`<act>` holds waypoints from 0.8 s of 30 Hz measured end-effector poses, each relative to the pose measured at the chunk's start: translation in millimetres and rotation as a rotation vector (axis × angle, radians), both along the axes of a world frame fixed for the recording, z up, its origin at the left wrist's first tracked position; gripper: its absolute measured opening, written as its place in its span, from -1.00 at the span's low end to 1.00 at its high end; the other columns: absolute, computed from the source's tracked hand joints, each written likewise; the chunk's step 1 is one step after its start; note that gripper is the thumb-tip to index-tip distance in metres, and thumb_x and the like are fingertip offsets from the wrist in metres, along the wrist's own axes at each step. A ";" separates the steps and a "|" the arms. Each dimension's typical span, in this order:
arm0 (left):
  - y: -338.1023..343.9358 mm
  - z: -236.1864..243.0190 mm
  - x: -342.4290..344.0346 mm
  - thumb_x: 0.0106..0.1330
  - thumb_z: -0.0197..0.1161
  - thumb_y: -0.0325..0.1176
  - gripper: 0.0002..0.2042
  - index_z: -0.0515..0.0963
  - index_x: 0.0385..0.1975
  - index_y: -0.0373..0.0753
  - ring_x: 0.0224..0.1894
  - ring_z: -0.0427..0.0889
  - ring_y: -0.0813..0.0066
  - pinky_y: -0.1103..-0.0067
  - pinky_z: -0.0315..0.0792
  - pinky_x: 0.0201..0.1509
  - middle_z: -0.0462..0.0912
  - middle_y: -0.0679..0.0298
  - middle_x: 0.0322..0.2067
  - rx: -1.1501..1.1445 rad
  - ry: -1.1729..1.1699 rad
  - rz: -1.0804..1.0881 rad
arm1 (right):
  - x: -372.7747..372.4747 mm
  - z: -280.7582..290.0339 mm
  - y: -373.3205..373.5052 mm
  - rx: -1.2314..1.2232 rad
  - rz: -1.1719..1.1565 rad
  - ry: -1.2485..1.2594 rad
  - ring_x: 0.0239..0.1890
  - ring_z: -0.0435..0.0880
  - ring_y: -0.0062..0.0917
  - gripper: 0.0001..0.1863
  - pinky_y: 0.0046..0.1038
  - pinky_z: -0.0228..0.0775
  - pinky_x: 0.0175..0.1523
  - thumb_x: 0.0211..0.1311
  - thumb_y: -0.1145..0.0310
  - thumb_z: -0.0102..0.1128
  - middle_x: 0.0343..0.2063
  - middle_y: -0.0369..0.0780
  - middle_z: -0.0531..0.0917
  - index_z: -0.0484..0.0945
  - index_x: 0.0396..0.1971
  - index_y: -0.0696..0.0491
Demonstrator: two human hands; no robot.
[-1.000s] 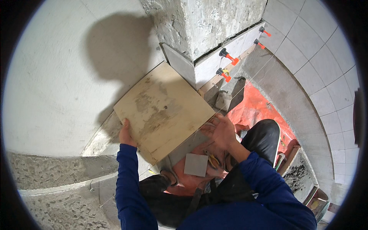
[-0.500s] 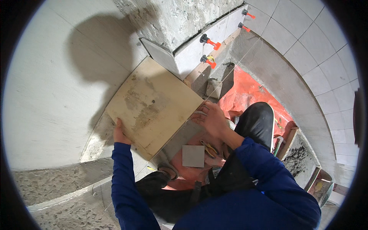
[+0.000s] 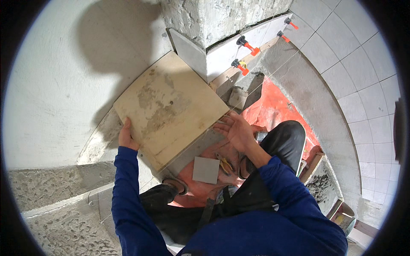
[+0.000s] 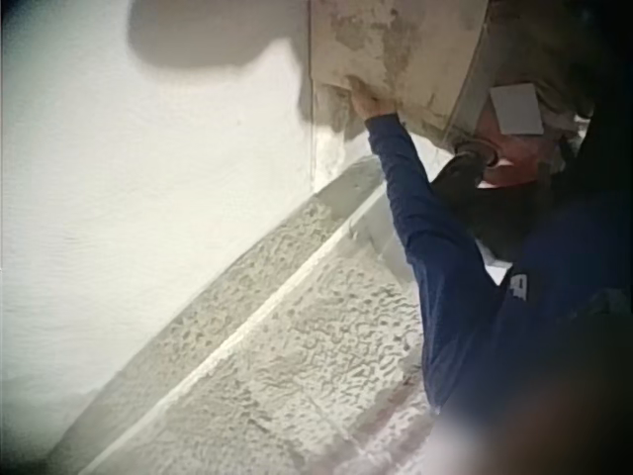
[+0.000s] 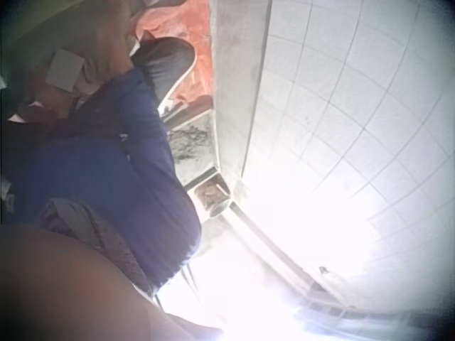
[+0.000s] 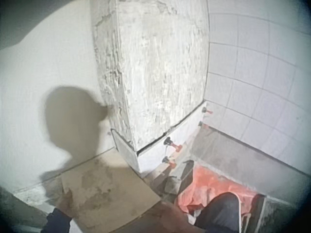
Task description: The person kneels on the floor and uses a wooden template to measure and align a white tile against a partially tiled wall. They repeatedly position the tile and template, then use a hammer to tap the tile into place.
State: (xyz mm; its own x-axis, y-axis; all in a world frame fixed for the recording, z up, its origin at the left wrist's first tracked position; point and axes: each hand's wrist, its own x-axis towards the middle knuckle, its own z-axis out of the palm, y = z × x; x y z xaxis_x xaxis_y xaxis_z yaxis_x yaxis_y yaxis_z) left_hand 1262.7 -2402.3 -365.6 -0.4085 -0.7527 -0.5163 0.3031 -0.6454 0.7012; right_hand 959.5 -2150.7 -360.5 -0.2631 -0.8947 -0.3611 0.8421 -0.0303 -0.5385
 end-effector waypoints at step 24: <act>6.3 5.4 -0.7 0.42 0.06 -0.08 -0.48 0.25 0.25 -0.26 0.19 0.44 0.15 0.22 0.36 0.26 0.42 0.10 0.19 0.032 -0.015 -0.038 | -6.4 -4.3 -1.2 0.170 -0.027 0.130 -0.18 0.60 -0.43 -0.66 -0.33 0.41 0.00 0.38 0.15 -0.09 -0.23 -0.21 0.63 0.49 -0.10 0.09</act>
State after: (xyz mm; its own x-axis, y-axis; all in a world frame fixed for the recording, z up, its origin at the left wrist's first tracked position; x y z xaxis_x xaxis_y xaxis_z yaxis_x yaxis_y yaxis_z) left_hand 1262.0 -2396.0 -360.1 -0.4281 -0.7201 -0.5460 0.2673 -0.6781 0.6847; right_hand 953.1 -2151.9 -364.8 -0.3404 -0.8156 -0.4678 0.7652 0.0489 -0.6419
